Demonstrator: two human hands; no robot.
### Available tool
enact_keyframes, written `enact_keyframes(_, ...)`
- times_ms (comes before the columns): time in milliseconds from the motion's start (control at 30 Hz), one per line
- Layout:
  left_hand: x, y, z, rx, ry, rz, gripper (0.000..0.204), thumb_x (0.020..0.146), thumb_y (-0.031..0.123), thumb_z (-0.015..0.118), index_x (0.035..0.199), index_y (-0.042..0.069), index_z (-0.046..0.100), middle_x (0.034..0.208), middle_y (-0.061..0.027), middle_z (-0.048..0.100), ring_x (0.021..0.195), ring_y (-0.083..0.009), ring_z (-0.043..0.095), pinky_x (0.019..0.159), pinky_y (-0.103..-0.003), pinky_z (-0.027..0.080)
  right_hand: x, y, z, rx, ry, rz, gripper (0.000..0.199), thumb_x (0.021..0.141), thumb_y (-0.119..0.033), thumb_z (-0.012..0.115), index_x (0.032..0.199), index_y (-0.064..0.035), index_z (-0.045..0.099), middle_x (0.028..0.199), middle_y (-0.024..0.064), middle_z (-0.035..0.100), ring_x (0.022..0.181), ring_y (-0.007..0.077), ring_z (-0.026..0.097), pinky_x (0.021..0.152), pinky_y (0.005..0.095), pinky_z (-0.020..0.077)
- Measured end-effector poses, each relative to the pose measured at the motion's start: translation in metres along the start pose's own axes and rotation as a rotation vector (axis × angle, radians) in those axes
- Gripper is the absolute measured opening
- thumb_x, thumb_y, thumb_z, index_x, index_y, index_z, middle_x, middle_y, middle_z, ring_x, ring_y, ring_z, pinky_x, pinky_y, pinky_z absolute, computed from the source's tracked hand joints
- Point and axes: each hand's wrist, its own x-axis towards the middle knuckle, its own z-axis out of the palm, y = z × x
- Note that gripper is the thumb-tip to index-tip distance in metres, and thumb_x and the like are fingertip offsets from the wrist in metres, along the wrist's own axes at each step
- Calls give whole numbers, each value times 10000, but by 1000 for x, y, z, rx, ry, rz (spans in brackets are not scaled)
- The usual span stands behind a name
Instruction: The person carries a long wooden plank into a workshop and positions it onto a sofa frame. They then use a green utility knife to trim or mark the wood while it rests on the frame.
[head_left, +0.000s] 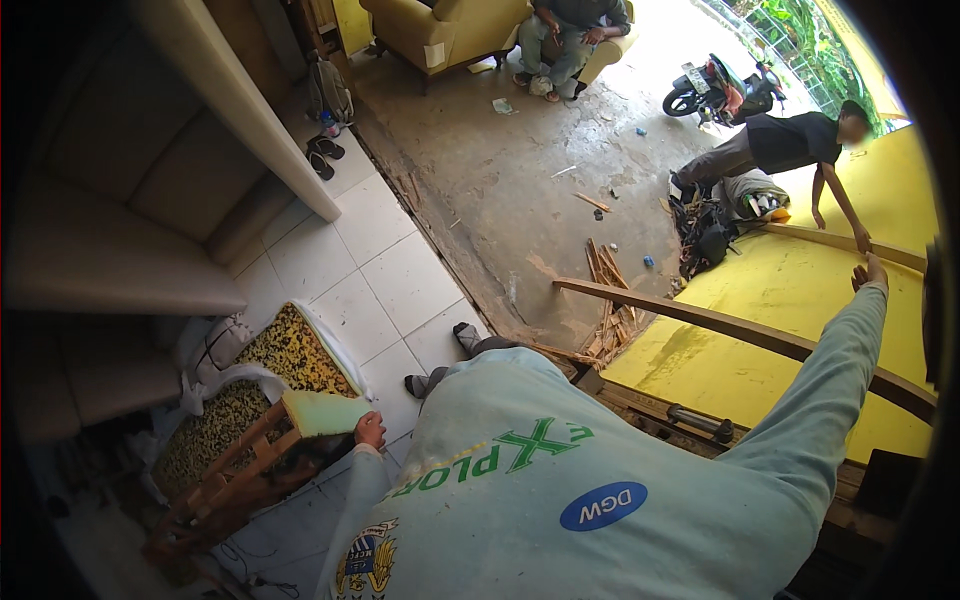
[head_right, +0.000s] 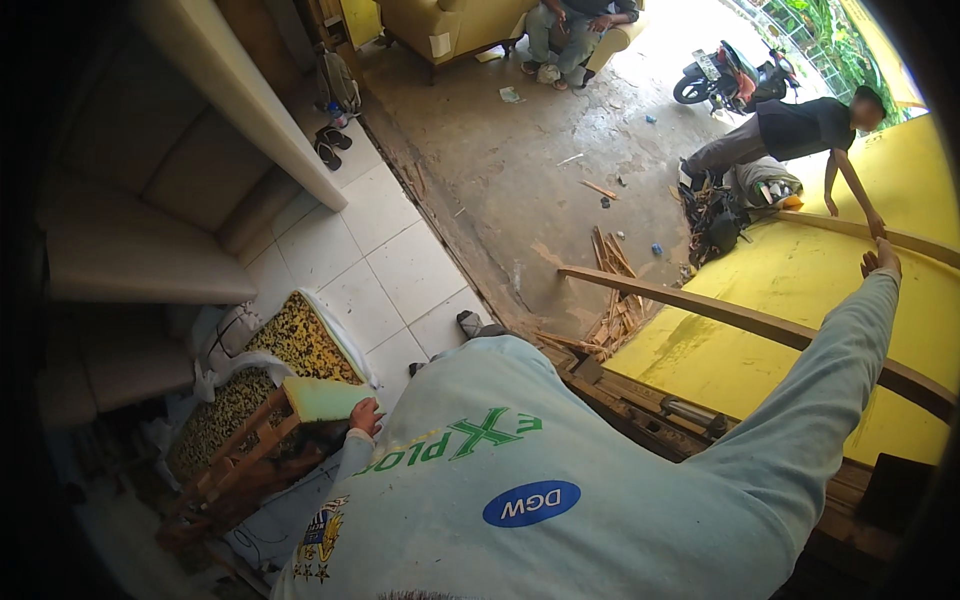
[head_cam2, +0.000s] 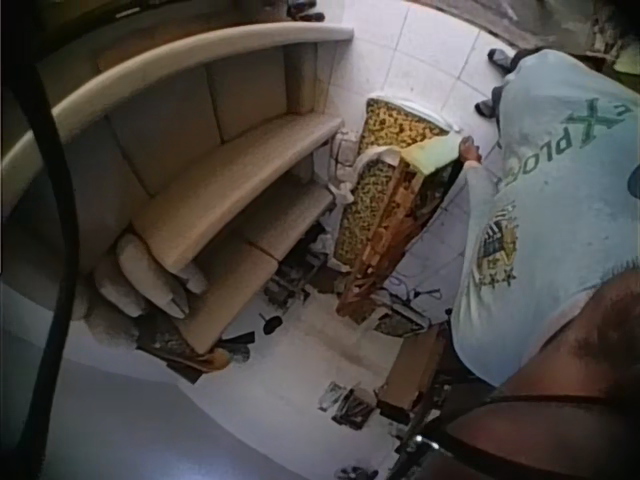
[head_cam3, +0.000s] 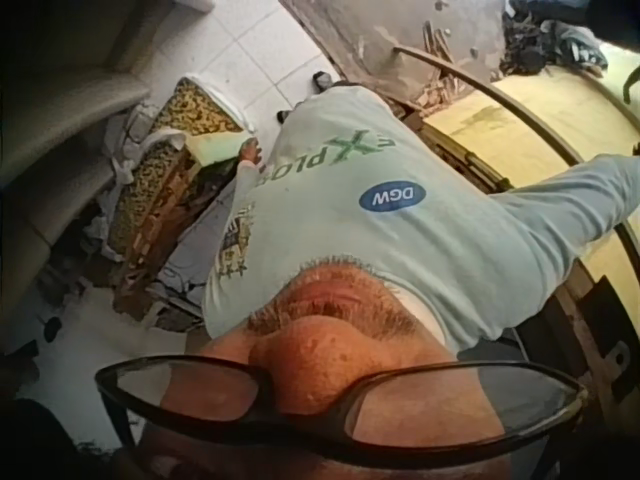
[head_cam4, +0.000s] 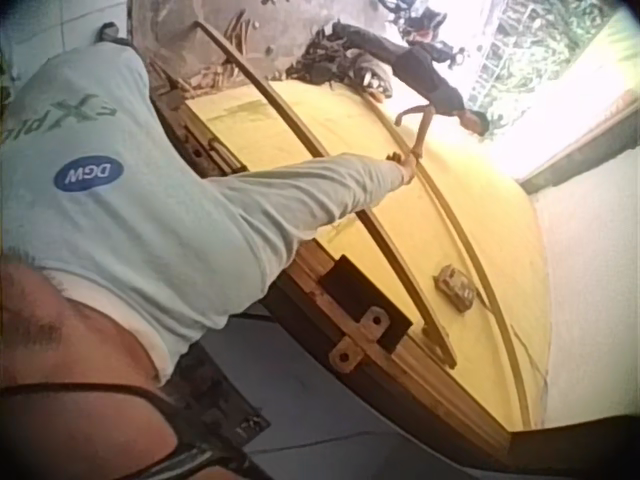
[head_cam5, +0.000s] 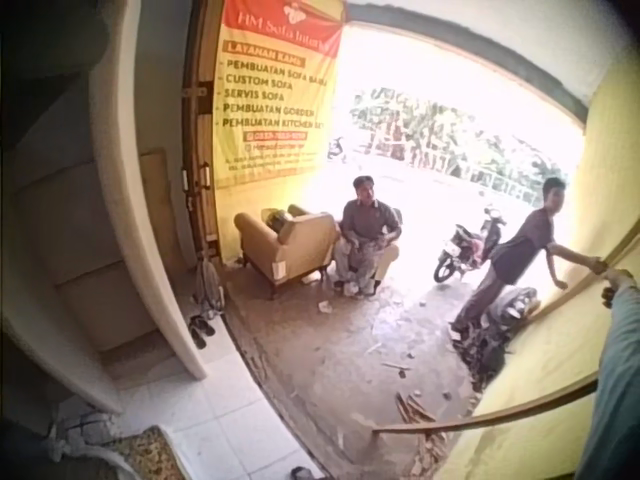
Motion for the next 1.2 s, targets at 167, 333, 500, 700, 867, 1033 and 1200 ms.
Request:
enact_keyframes(167, 12, -2, -4, 32, -53, 81, 447, 911, 348, 606, 1288, 123, 523, 1120, -48, 629, 866, -247, 636, 589, -384, 451, -28, -1, -5, 26, 44, -27, 467, 783, -443, 721, 1140, -179, 575, 887, 39, 572, 717, 156, 574, 604, 355, 466)
enact_keyframes(333, 23, 2, -6, 130, -150, 92, 408, 915, 333, 597, 1277, 155, 535, 1123, -45, 626, 836, -252, 643, 557, -379, 439, -86, -19, 15, -37, 104, -45, 437, 844, -389, 681, 1176, -131, 565, 956, 57, 630, 768, 170, 637, 627, 357, 513)
enact_keyframes(500, 26, 19, -7, 145, -126, 64, 401, 916, 346, 585, 1264, 152, 534, 1131, -42, 614, 881, -246, 627, 672, -430, 463, -107, -19, 3, -69, 145, -40, 417, 857, -374, 665, 1167, -114, 564, 959, 61, 638, 755, 162, 641, 630, 352, 520)
enact_keyframes(700, 27, 15, -15, 83, -117, 80, 432, 922, 366, 575, 1294, 152, 521, 1158, -43, 612, 934, -254, 621, 690, -431, 466, -112, -20, 6, -71, 157, -35, 415, 862, -379, 657, 1160, -105, 566, 964, 63, 637, 758, 163, 641, 622, 355, 517)
enact_keyframes(867, 18, 18, -14, 141, -124, 67, 426, 929, 372, 568, 1292, 154, 520, 1165, -37, 610, 955, -262, 617, 720, -441, 466, -113, -24, 8, -103, 163, -33, 443, 854, -394, 667, 1178, -110, 562, 977, 54, 634, 765, 161, 636, 621, 354, 514)
enact_keyframes(1033, 16, 14, -16, 114, -135, 94, 421, 943, 350, 552, 1307, 141, 514, 1106, -54, 647, 944, -236, 628, 704, -431, 469, -106, -30, 16, -93, 139, -46, 464, 844, -393, 680, 1184, -101, 563, 987, 58, 634, 768, 166, 638, 617, 348, 519)
enact_keyframes(1200, 1, 26, -14, 157, -149, 106, 412, 941, 271, 562, 1314, 104, 507, 860, -93, 660, 759, -204, 657, 532, -364, 433, -109, -37, 35, -138, 121, -62, 483, 844, -411, 680, 1194, -99, 566, 987, 58, 632, 760, 162, 634, 614, 354, 527)
